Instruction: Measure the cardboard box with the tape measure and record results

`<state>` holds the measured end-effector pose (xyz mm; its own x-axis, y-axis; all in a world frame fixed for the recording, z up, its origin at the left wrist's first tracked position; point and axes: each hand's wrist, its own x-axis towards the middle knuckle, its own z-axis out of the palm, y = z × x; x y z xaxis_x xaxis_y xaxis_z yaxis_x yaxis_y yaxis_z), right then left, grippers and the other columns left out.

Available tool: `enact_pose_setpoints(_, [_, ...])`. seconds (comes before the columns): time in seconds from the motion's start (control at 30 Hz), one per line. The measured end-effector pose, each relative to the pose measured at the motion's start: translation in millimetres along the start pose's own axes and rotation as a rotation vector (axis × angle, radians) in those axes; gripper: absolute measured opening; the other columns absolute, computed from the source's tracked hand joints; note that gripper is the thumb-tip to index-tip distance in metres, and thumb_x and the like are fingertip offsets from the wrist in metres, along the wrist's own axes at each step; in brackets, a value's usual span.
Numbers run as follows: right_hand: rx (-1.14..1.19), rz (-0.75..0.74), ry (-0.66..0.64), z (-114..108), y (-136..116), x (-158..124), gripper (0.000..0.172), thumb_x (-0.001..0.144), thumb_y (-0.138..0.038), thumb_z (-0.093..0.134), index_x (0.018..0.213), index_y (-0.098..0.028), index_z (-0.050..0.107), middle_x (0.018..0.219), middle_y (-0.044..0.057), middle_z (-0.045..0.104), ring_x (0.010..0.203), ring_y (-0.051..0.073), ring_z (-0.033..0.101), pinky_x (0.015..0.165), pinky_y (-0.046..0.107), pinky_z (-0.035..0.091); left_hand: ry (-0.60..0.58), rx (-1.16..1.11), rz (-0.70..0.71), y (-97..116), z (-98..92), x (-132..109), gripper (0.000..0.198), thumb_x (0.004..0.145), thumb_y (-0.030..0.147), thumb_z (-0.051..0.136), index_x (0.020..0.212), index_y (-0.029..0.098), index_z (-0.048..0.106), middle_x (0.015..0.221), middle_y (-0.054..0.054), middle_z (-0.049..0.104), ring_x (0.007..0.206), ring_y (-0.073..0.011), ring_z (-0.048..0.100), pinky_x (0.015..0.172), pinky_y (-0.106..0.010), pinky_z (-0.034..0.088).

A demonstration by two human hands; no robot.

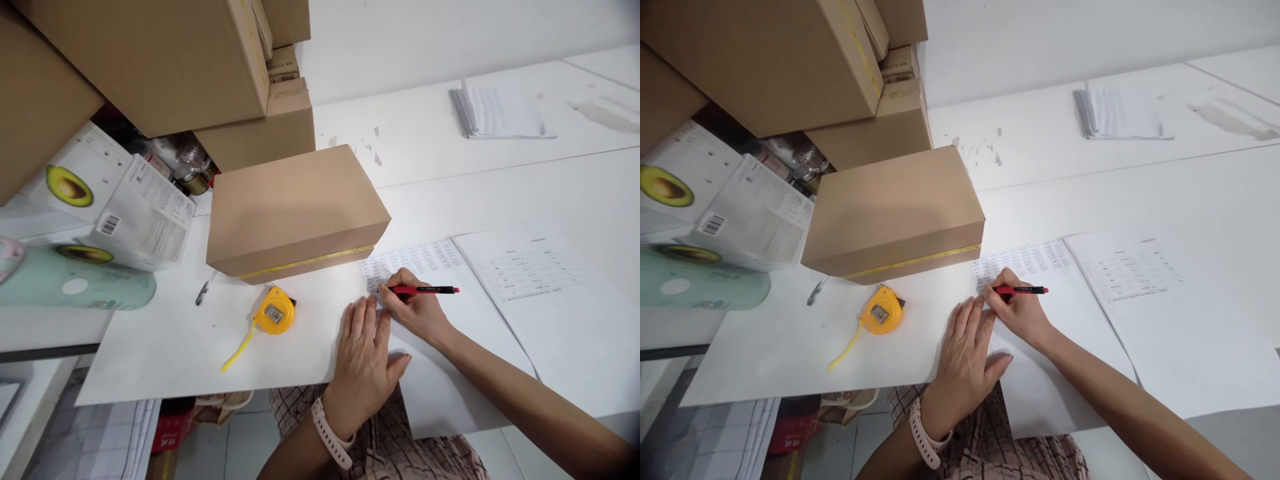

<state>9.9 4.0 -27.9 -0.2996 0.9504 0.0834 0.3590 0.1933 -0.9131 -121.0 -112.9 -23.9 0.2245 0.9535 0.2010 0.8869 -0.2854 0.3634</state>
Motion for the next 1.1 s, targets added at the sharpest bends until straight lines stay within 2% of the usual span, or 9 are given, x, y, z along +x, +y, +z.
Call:
enact_pose_setpoints(0.37, [0.011, -0.003, -0.001, -0.3, -2.1, 0.7, 0.028, 0.091, -0.041, 0.063, 0.073, -0.024, 0.049, 0.062, -0.002, 0.050, 0.056, 0.014, 0.044, 0.052, 0.030, 0.037, -0.004, 0.009, -0.001, -0.1, -0.7, 0.4, 0.067, 0.100, 0.053, 0.050, 0.148, 0.007, 0.042, 0.160, -0.024, 0.038, 0.152, -0.0362, 0.030, 0.121, -0.058, 0.036])
enact_pose_setpoints(0.87, [0.022, -0.007, 0.016, 0.3, 0.8, 0.7, 0.024, 0.092, -0.032, 0.062, 0.074, -0.024, 0.048, 0.063, -0.003, 0.047, 0.058, 0.014, 0.043, 0.054, 0.030, 0.036, -0.012, 0.001, -0.003, -0.3, -1.3, 0.4, 0.066, 0.100, 0.053, 0.049, 0.149, 0.008, 0.041, 0.160, -0.024, 0.038, 0.152, -0.0365, 0.030, 0.120, -0.059, 0.037])
enact_pose_setpoints(1.1, [0.043, 0.003, 0.061, -0.1, 1.1, -0.3, 0.025, 0.091, -0.033, 0.063, 0.074, -0.024, 0.047, 0.062, -0.004, 0.045, 0.056, 0.013, 0.041, 0.054, 0.030, 0.035, 0.012, 0.016, 0.005, -0.6, -0.2, -0.6, 0.065, 0.100, 0.053, 0.049, 0.145, 0.007, 0.045, 0.159, -0.024, 0.039, 0.152, -0.0368, 0.031, 0.120, -0.058, 0.037])
